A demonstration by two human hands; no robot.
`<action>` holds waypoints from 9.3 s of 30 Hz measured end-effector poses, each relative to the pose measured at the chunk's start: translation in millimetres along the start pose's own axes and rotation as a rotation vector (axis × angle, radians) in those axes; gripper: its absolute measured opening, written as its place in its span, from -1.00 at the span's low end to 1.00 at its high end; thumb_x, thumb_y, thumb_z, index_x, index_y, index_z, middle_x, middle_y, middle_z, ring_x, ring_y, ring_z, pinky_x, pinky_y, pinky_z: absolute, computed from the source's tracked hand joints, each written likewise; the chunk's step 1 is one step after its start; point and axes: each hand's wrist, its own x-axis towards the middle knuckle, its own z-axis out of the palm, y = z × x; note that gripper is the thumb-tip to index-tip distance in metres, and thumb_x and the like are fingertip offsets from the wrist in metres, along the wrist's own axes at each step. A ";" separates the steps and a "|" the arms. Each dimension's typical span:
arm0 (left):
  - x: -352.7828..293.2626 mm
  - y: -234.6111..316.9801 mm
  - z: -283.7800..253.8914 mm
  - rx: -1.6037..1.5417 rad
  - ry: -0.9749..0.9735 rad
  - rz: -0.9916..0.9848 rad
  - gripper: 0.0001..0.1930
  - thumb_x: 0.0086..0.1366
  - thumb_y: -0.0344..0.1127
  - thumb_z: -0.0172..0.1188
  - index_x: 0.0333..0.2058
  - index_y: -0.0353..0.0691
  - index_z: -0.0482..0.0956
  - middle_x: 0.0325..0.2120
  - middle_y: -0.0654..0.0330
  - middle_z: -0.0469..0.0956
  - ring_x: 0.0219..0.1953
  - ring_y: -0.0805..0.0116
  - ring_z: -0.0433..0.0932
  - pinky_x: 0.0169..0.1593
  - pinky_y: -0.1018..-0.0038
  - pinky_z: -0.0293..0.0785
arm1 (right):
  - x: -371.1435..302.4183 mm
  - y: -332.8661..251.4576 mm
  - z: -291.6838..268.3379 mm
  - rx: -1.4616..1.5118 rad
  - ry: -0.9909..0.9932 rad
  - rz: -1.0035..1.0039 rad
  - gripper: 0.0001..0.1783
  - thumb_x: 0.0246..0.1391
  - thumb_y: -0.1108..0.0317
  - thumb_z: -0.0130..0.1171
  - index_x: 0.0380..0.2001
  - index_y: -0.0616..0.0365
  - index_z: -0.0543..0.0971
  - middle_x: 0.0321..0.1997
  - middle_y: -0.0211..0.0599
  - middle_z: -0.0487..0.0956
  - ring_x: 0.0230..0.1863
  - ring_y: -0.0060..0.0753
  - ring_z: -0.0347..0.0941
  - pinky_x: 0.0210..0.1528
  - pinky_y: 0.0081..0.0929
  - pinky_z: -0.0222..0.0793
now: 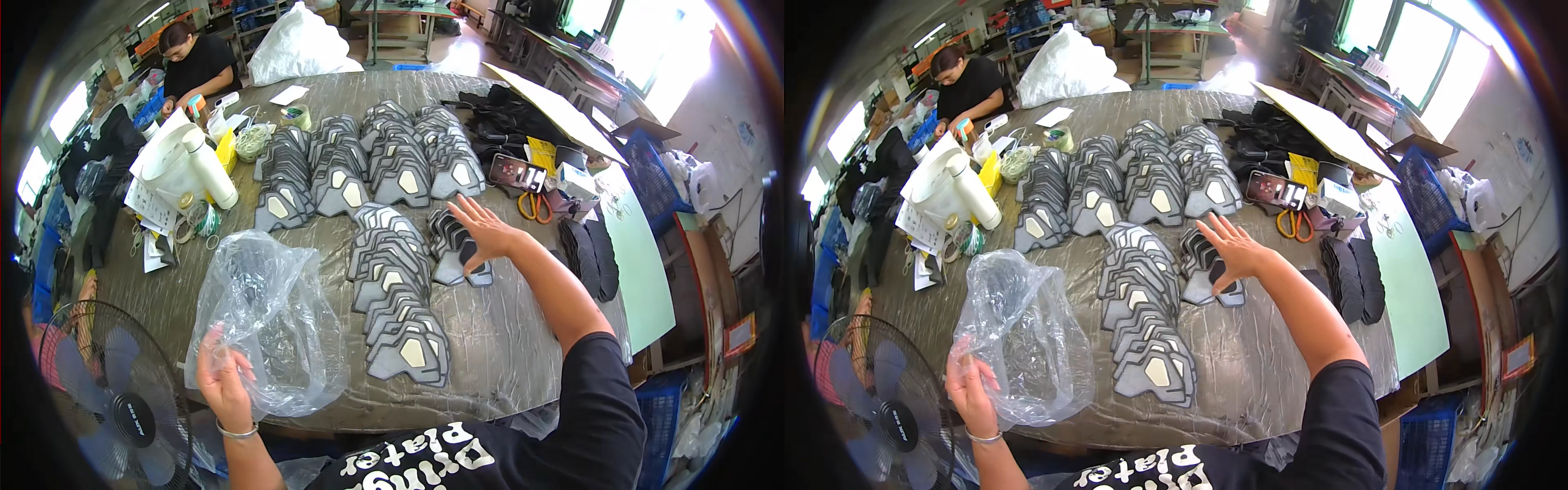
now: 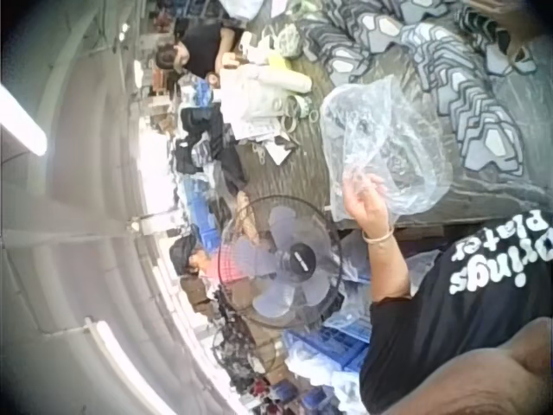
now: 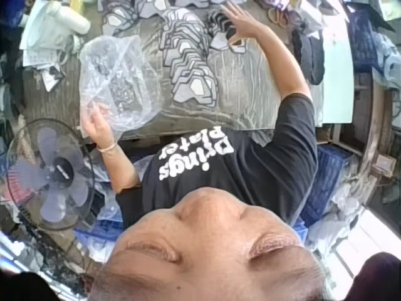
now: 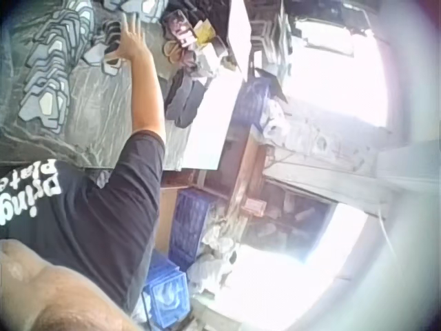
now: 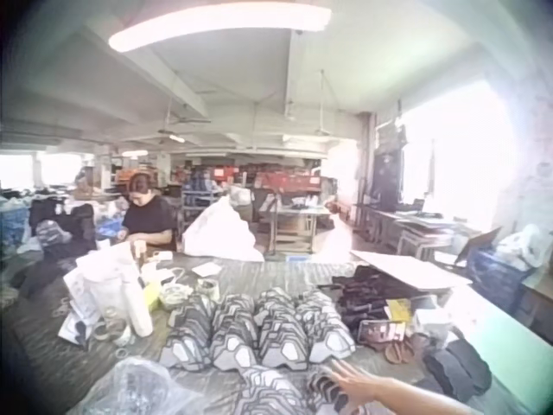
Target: The person assembles shoe components by hand, taking a black layer and placing it over a grey base, then smoothing it down, and retrieving more black pieces from a plastic bag.
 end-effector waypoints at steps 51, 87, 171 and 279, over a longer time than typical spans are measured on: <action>-31.0 -45.2 348.1 0.550 -0.948 0.438 -0.03 -0.20 -0.20 0.52 0.20 -0.24 0.18 -0.05 -0.02 0.47 -0.02 -0.04 0.53 0.01 0.20 0.50 | -151.4 -11.7 73.5 0.728 0.461 -0.129 0.07 -0.32 0.12 0.58 0.21 0.17 0.18 0.16 0.06 0.42 0.15 0.06 0.43 0.16 -0.22 0.36; -46.6 59.4 76.0 0.182 0.037 0.357 -0.71 0.30 -0.43 0.18 -0.01 -0.33 0.55 -0.66 0.05 0.50 -0.67 0.17 0.53 -0.57 0.34 0.39 | 174.5 -370.0 44.7 1.002 0.208 -0.221 -0.20 -0.05 0.05 0.35 0.15 0.39 0.38 0.09 0.01 0.51 0.07 -0.20 0.45 0.07 -0.33 0.38; -121.8 -53.9 207.1 0.706 -1.035 0.355 -0.11 0.25 0.13 0.14 0.38 -0.27 0.02 0.42 -0.09 -0.10 0.46 -0.10 -0.17 0.40 -0.13 -0.33 | -204.6 -129.5 126.6 0.364 0.314 -0.026 -0.34 0.18 0.16 0.12 0.31 0.11 0.25 0.43 -0.15 0.20 0.46 -0.08 0.05 0.43 0.09 -0.14; -46.4 -32.8 504.8 0.304 -1.305 0.461 0.30 -0.16 0.18 0.51 0.38 -0.31 -0.13 0.19 -0.12 0.33 0.27 0.05 0.30 0.28 0.20 0.21 | -214.2 56.9 53.9 0.404 0.718 0.683 -0.86 -0.03 0.33 0.31 -0.47 0.17 0.61 -0.41 -0.22 0.57 -0.37 -0.15 0.57 -0.28 -0.32 0.48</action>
